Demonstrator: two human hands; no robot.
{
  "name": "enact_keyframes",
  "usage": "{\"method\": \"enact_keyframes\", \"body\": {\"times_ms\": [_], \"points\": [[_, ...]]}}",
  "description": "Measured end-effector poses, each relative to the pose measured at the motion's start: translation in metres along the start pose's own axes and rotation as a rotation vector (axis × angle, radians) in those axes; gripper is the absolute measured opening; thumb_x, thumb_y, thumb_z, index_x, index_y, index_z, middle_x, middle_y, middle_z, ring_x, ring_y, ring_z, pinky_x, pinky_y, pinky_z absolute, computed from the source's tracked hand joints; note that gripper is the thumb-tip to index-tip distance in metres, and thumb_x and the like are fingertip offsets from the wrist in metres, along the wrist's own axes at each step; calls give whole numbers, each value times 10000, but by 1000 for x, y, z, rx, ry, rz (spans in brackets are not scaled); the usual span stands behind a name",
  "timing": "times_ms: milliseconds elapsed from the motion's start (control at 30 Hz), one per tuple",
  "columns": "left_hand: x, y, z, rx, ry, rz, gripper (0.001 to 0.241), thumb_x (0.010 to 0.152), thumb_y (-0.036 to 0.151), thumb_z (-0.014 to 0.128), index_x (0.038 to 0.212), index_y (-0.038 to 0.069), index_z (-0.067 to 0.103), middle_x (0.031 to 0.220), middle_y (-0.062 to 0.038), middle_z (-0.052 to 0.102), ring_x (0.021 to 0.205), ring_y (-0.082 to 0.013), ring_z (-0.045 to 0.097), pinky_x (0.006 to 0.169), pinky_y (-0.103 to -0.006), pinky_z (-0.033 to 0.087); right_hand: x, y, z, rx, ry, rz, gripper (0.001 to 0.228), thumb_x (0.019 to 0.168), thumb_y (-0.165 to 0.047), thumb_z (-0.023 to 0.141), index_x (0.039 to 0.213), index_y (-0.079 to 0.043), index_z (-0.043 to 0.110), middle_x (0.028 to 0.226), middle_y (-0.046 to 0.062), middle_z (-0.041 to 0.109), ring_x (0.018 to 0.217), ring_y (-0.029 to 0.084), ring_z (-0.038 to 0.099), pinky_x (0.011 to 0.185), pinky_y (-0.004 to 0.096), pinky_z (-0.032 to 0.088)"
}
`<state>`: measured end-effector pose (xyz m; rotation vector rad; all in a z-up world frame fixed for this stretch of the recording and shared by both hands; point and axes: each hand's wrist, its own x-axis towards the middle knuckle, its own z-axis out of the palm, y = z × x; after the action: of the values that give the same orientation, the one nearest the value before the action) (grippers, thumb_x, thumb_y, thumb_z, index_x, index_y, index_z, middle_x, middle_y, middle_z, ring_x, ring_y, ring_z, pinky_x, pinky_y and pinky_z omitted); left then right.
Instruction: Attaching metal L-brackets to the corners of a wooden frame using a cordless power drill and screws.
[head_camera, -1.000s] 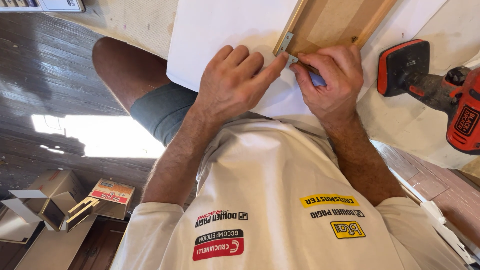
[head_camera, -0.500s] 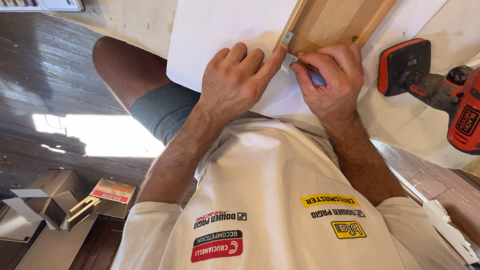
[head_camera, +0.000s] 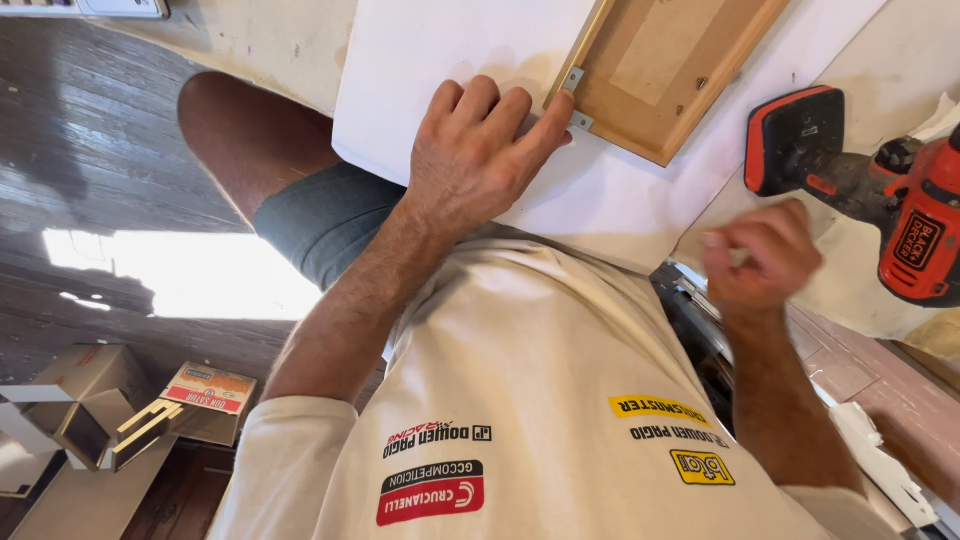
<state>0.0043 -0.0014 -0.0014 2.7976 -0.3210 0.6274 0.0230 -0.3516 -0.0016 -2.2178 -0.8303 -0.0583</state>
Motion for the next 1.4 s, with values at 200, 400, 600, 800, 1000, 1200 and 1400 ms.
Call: {"method": "enact_keyframes", "body": {"times_ms": [200,400,600,800,1000,1200,1400], "points": [[4,0,-5,-135,-29,30,225,1127,343,623,1203,142,687,871,-35,576,749,-248,505,659,-388,401,-28,22,-31,-56,104,303,378,1077,-154,639,769,58,693,691,160,539,734,316,512,738,439,411],[1,1,2,-66,6,25,197,1143,330,590,1141,155,680,767,-16,471,671,-220,394,602,-358,295,-38,52,-5,517,456,478,223,892,-96,622,719,-4,515,617,105,478,654,261,504,688,419,451],[0,1,4,-15,-3,21,201,1143,346,574,1117,176,679,753,-1,419,673,-205,375,596,-345,293,-55,69,-4,762,527,521,102,874,-100,600,823,-55,523,662,118,495,711,278,538,745,447,484],[-1,3,5,-18,-11,27,165,1131,307,602,1154,167,685,761,-1,434,683,-210,380,596,-346,296,-60,77,-16,810,617,789,138,795,-149,597,766,-19,632,703,91,554,775,275,594,770,408,531],[-2,4,6,-2,7,30,188,1132,315,593,1141,163,704,746,-4,437,677,-211,381,599,-346,302,-68,83,-21,706,511,618,276,924,-27,556,1199,-17,586,802,159,553,824,337,558,834,498,533],[-3,4,5,3,-4,16,140,1114,300,654,1138,167,690,756,3,438,686,-203,382,594,-337,307,-54,75,-18,617,446,605,127,878,-118,620,909,2,594,787,115,570,838,302,597,804,438,560],[-2,6,4,11,13,21,209,1141,327,562,1130,166,694,747,-1,427,679,-202,376,595,-338,308,-51,91,-29,521,454,280,363,874,63,512,1233,11,528,1067,207,533,846,363,526,693,462,509]]}}
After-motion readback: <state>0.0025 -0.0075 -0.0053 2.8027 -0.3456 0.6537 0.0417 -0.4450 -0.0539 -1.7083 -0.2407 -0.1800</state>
